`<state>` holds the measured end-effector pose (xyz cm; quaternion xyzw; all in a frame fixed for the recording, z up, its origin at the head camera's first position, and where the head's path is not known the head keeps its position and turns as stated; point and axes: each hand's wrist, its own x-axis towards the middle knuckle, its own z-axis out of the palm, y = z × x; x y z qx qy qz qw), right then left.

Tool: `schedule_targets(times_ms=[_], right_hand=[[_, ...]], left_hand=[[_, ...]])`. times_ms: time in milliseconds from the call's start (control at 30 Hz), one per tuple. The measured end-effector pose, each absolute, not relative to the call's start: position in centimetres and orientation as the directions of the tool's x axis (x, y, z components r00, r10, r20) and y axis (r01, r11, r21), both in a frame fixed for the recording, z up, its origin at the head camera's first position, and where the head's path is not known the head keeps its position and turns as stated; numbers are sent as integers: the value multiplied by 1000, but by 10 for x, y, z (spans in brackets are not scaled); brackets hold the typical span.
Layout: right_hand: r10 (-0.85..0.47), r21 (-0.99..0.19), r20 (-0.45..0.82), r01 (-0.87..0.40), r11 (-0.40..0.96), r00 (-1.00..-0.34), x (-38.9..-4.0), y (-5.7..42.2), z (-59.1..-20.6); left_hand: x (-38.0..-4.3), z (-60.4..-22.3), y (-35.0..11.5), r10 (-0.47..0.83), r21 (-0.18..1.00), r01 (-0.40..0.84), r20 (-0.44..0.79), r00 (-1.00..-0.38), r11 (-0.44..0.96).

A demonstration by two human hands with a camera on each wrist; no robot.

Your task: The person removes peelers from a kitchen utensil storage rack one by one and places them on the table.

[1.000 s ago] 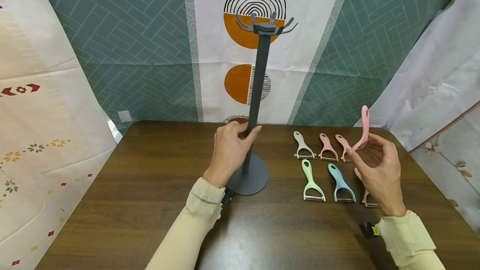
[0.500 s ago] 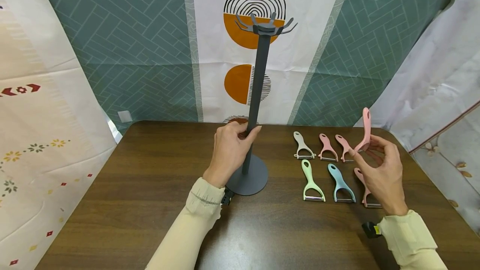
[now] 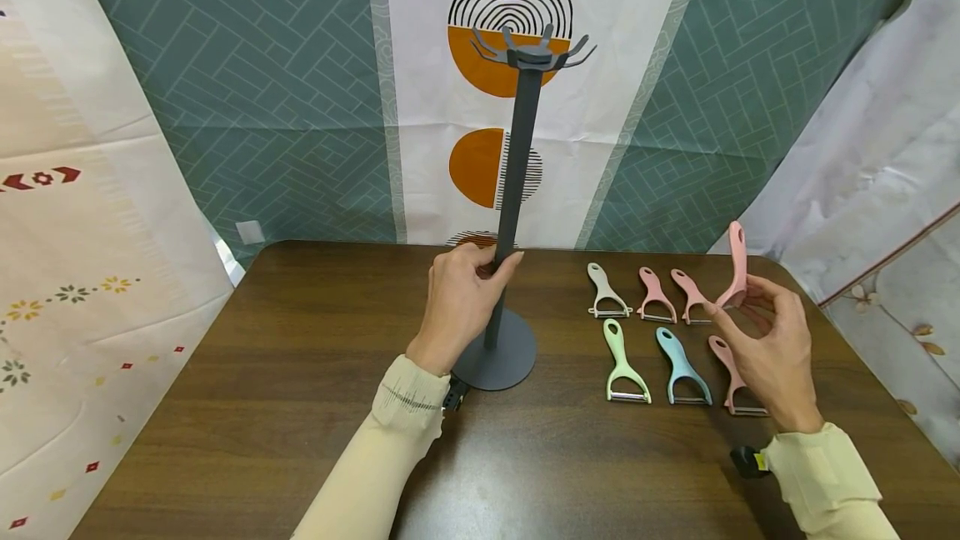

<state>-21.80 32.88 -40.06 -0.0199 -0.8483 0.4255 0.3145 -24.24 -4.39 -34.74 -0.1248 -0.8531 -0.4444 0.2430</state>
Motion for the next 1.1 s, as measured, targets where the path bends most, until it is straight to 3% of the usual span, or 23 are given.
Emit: schedule_targets(times_ms=[700, 1100], right_hand=[[285, -713, 460, -159, 683, -841, -215, 347, -408], [318, -688, 376, -33, 725, -870, -213, 362, -413]], left_hand=[[-242, -347, -44, -8, 701, 421, 519, -854, 575], [-242, -348, -43, -6, 698, 423, 522, -853, 579]])
